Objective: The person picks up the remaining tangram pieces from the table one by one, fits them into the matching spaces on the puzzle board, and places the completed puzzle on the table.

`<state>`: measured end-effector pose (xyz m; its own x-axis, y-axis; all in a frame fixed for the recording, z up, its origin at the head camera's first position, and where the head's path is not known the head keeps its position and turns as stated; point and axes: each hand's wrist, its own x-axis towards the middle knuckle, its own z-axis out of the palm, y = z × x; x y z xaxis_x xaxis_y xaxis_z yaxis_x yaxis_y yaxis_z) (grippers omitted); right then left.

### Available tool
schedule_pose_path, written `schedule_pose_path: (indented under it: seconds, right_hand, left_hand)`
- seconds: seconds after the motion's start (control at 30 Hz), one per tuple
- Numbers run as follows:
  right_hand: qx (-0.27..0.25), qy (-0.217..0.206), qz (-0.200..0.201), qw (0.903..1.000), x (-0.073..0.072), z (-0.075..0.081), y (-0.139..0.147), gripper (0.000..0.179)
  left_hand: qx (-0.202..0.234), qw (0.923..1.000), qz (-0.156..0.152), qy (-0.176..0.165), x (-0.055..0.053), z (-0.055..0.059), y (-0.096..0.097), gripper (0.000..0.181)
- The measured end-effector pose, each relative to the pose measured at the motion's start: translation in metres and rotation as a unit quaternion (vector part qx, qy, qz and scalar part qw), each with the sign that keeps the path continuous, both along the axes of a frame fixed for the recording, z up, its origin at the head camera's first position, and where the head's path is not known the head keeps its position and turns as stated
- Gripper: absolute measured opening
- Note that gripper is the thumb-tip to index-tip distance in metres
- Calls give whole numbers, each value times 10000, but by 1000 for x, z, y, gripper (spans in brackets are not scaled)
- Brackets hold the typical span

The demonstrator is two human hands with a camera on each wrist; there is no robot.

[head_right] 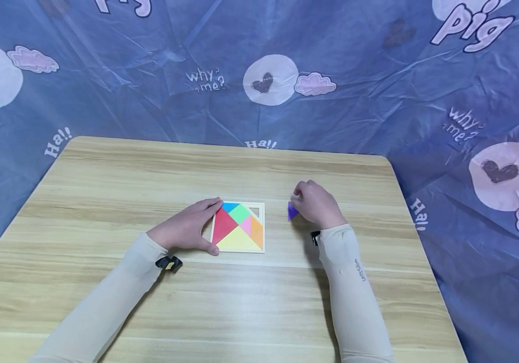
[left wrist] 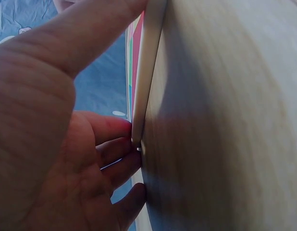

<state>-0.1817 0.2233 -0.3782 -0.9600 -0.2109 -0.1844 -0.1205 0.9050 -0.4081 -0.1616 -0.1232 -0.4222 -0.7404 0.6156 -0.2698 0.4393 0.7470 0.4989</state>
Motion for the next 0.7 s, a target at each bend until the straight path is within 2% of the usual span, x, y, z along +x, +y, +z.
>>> schedule_pose_path:
  seconds: [0.33, 0.7]
  right_hand:
    - [240, -419, 197, 9986, 1, -7, -2, 39]
    - [378, -899, 140, 9951, 1, -14, -6, 53]
  left_hand:
    - [12, 10000, -18, -1, 0, 0, -1, 126]
    - [-15, 10000, -11, 39, 0, -2, -1, 126]
